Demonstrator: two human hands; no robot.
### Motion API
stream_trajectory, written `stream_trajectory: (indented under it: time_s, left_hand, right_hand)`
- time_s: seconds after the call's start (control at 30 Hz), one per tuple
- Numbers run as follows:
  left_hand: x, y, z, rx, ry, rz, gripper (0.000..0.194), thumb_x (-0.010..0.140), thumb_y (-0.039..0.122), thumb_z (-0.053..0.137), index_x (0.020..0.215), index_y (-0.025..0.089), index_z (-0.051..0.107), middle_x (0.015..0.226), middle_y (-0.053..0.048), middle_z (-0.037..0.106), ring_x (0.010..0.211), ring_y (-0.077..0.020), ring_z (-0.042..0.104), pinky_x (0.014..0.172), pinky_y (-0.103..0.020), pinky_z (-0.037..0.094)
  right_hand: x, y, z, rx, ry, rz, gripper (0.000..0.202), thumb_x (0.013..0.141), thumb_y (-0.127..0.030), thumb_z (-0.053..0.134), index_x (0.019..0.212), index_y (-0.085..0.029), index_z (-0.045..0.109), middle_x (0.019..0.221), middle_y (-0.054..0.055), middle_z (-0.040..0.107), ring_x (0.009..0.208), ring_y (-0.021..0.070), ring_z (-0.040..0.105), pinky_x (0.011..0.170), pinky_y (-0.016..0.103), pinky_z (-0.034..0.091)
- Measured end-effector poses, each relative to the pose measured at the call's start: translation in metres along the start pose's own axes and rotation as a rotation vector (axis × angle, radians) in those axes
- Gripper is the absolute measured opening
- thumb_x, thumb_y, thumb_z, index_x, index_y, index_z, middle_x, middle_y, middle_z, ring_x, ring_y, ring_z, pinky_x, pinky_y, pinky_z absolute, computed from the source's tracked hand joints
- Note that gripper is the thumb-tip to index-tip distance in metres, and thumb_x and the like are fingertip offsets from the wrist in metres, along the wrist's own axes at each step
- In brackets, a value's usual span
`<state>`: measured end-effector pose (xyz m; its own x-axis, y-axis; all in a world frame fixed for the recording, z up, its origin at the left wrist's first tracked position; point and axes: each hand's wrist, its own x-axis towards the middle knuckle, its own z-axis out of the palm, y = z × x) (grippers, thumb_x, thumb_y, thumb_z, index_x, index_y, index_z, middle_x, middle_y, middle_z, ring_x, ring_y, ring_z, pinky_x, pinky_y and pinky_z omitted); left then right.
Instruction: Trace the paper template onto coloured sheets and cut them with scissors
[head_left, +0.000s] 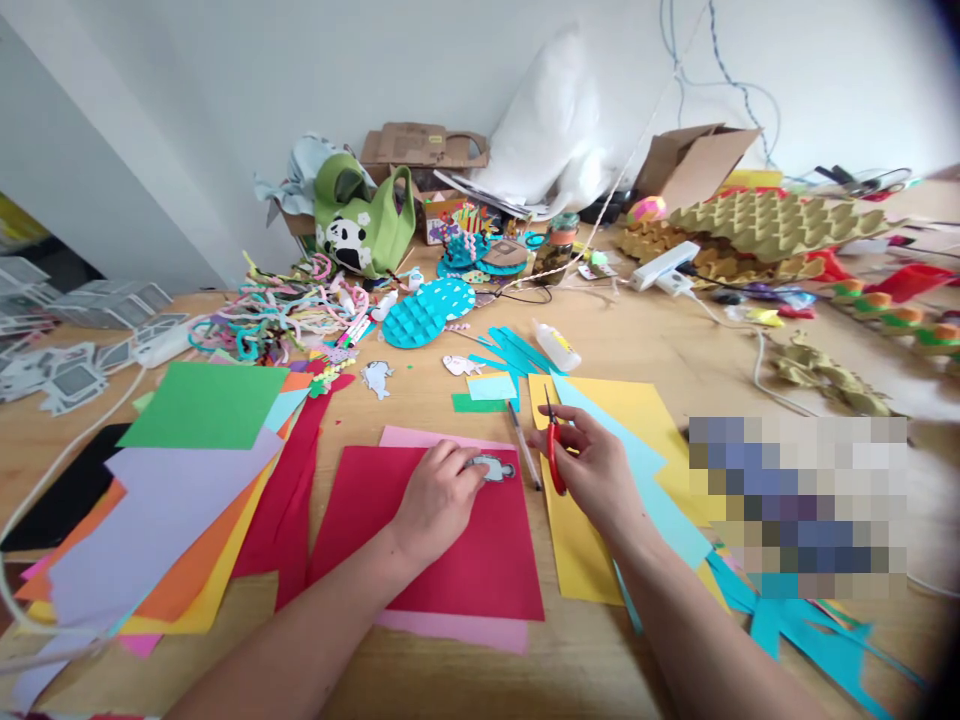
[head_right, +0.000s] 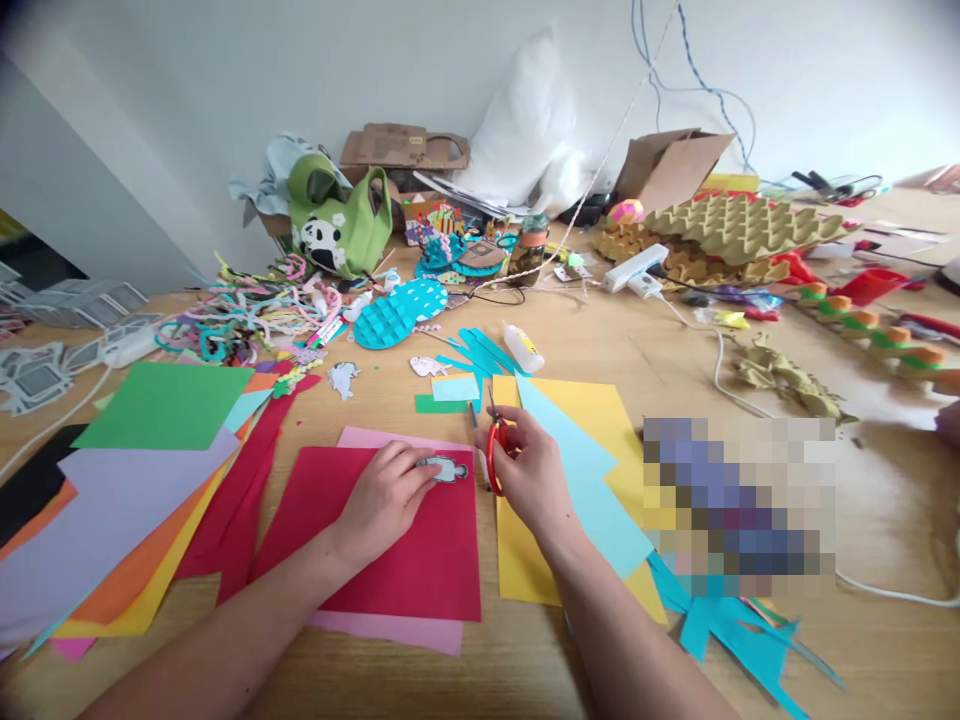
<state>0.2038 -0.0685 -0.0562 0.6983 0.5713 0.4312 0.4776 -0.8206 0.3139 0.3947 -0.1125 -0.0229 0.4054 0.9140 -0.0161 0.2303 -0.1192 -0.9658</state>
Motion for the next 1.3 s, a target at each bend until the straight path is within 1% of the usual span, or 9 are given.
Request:
stream_trajectory:
  time_s: [0.17,0.33,0.47,0.6,0.8,0.93,1.0,1.13,1.3]
  left_hand:
    - [-0.002,0.003,-0.001,0.029,-0.049,-0.029,0.018,0.089,0.016,0.053,0.102,0.018,0.065,0.11,-0.009,0.064,0.099,-0.0227,0.055,0.086,-0.042,0.051]
    - [-0.01,0.009,-0.005,0.092,-0.074,0.0,0.02,0.088,0.019,0.055,0.106,0.017,0.063,0.115,-0.01,0.063,0.106,-0.0251,0.054,0.089,-0.044,0.05]
    - [-0.015,0.012,-0.005,0.157,-0.102,0.019,0.019,0.088,0.018,0.055,0.104,0.014,0.064,0.111,-0.012,0.064,0.105,-0.0262,0.056,0.088,-0.044,0.05]
    - [-0.017,0.012,-0.003,0.197,-0.132,0.029,0.019,0.089,0.018,0.053,0.105,0.015,0.063,0.111,-0.012,0.063,0.103,-0.0264,0.057,0.086,-0.044,0.051]
    - [-0.016,0.013,-0.005,0.201,-0.149,0.022,0.02,0.089,0.019,0.052,0.105,0.014,0.063,0.111,-0.013,0.064,0.104,-0.0268,0.057,0.087,-0.044,0.05]
    - [-0.014,0.015,-0.007,0.201,-0.172,0.019,0.022,0.09,0.02,0.051,0.109,0.015,0.061,0.111,-0.013,0.063,0.104,-0.0262,0.057,0.086,-0.043,0.05]
    - [-0.014,0.014,-0.008,0.197,-0.183,0.012,0.026,0.089,0.02,0.051,0.113,0.014,0.06,0.115,-0.014,0.062,0.105,-0.0263,0.057,0.087,-0.043,0.049]
    - [-0.014,0.007,-0.008,0.208,-0.15,-0.084,0.035,0.086,0.022,0.057,0.12,0.013,0.056,0.126,-0.016,0.056,0.116,-0.0293,0.052,0.095,-0.045,0.045]
    - [-0.011,-0.006,-0.014,0.206,-0.145,-0.205,0.033,0.086,0.026,0.059,0.117,0.015,0.056,0.112,-0.013,0.062,0.107,-0.0262,0.055,0.093,-0.045,0.045]
  right_hand:
    - [0.001,0.002,-0.001,-0.038,-0.021,-0.027,0.045,0.075,-0.044,0.065,0.11,-0.016,0.059,0.073,0.005,0.068,0.057,0.0146,0.057,0.049,0.025,0.042]
    - [0.003,0.008,-0.003,-0.259,-0.01,-0.138,0.032,0.08,-0.033,0.056,0.108,-0.018,0.06,0.067,0.001,0.064,0.058,0.014,0.056,0.055,0.025,0.043]
    - [0.008,0.015,-0.007,-0.323,0.014,-0.193,0.028,0.081,-0.027,0.053,0.107,-0.02,0.06,0.077,0.003,0.067,0.068,0.0159,0.062,0.061,0.026,0.045]
    - [0.012,0.024,-0.009,-0.408,-0.049,-0.206,0.029,0.078,-0.024,0.053,0.106,-0.023,0.061,0.083,0.004,0.068,0.072,0.0169,0.063,0.065,0.027,0.047]
    - [0.014,0.028,-0.007,-0.463,-0.101,-0.212,0.03,0.077,-0.021,0.053,0.105,-0.024,0.063,0.079,0.002,0.065,0.067,0.0153,0.061,0.065,0.027,0.048]
    - [0.01,0.025,-0.002,-0.496,-0.213,-0.315,0.032,0.078,-0.015,0.051,0.106,-0.024,0.062,0.08,0.002,0.063,0.066,0.014,0.058,0.064,0.025,0.048]
    - [0.007,0.024,0.001,-0.541,-0.29,-0.4,0.035,0.078,-0.01,0.049,0.107,-0.024,0.062,0.086,0.004,0.063,0.074,0.0154,0.059,0.068,0.026,0.048]
    - [0.003,0.021,0.005,-0.677,-0.367,-0.554,0.038,0.078,-0.003,0.046,0.109,-0.021,0.06,0.093,0.007,0.067,0.094,0.0218,0.056,0.076,0.03,0.047]
    - [0.001,0.019,0.006,-0.767,-0.358,-0.622,0.037,0.08,-0.002,0.044,0.108,-0.02,0.059,0.093,0.008,0.068,0.093,0.0228,0.056,0.075,0.031,0.047]
